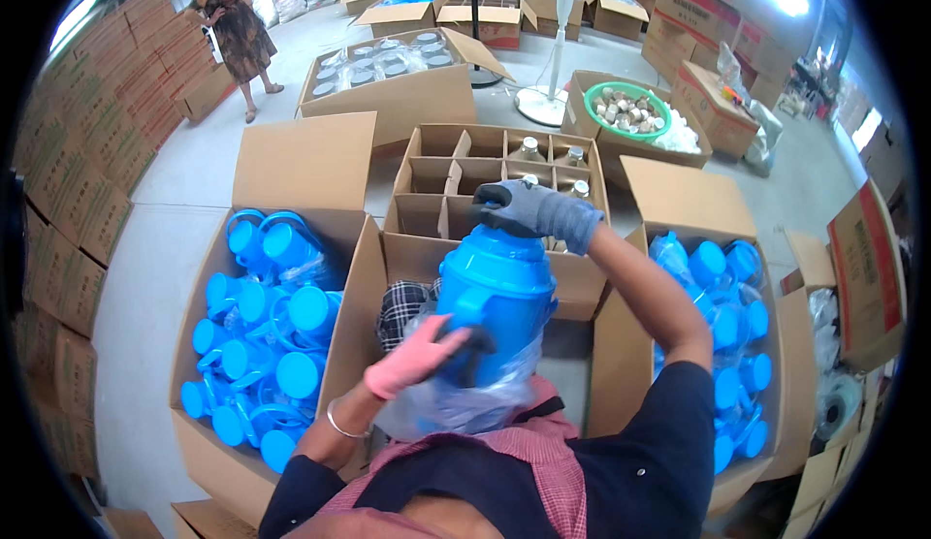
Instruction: The person assembles blue thermos bottles by removing the inner metal container from a cardboard divider, placing it into a blue plastic outer shell, and then screwing on a blue plastic top.
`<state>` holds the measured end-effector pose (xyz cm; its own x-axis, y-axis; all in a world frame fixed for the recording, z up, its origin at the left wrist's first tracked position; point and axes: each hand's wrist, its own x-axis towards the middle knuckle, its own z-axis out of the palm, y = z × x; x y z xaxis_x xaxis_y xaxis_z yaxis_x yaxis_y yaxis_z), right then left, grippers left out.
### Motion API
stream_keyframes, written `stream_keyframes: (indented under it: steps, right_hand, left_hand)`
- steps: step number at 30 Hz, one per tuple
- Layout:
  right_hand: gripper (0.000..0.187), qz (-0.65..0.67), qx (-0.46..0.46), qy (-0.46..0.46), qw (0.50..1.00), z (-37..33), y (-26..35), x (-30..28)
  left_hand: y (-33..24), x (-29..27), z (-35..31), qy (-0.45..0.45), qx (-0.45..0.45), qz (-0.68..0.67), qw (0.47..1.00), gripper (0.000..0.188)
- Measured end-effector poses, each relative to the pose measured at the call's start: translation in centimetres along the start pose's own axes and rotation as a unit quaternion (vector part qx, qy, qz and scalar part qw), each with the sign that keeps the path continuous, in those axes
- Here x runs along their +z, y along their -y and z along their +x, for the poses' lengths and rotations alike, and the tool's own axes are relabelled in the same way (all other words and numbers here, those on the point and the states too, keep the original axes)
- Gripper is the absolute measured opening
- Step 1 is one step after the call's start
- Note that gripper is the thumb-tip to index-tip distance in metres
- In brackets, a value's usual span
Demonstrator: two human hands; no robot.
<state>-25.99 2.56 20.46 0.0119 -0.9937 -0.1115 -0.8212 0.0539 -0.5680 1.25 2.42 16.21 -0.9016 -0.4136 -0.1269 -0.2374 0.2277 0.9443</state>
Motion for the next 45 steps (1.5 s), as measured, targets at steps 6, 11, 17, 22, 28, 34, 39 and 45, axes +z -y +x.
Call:
stream_keyframes:
  steps: [6, 11, 17, 22, 28, 34, 39, 45]
  right_hand:
    - [0.046, 0.264, -0.232, 0.019, 0.936, -1.0, 4.0, -1.4]
    - [0.038, 0.08, -0.233, -0.029, 0.969, 4.2, -4.9, 2.7]
    - [0.067, 0.261, -0.162, 0.011, 0.952, 0.6, -1.3, 1.7]
    - [0.059, 0.249, -0.177, -0.02, 0.952, 1.8, -0.3, 3.7]
    - [0.055, 0.28, -0.191, 0.029, 0.94, 1.6, 2.5, 3.2]
    - [0.051, 0.234, -0.258, 0.031, 0.937, 2.6, 7.1, 3.3]
    - [0.049, 0.222, -0.267, -0.023, 0.937, 2.3, 7.2, 3.4]
    - [0.052, 0.257, -0.156, -0.259, 0.918, -2.5, 0.0, 3.7]
  left_hand:
    - [8.5, -5.6, -0.5, 0.1, 0.037, -0.466, 0.878, 0.059]
    - [1.8, -1.7, -2.7, 0.057, -0.041, 0.069, 0.995, 0.082]
    - [6.5, -7.4, -6.3, 0.015, 0.185, 0.273, 0.944, 0.11]
    - [6.3, -4.6, -6.6, 0.062, 0.254, 0.455, 0.851, 0.062]
    - [-1.4, -8.1, -3.7, -0.058, 0.395, 0.46, 0.793, 0.053]
    - [-5.4, -5.0, -0.4, 0.167, 0.488, 0.515, 0.685, 0.034]
    - [-6.2, -2.5, 3.3, 0.314, 0.428, 0.463, 0.709, 0.04]
    - [-6.1, -6.2, 6.2, 0.185, 0.31, 0.414, 0.836, 0.024]
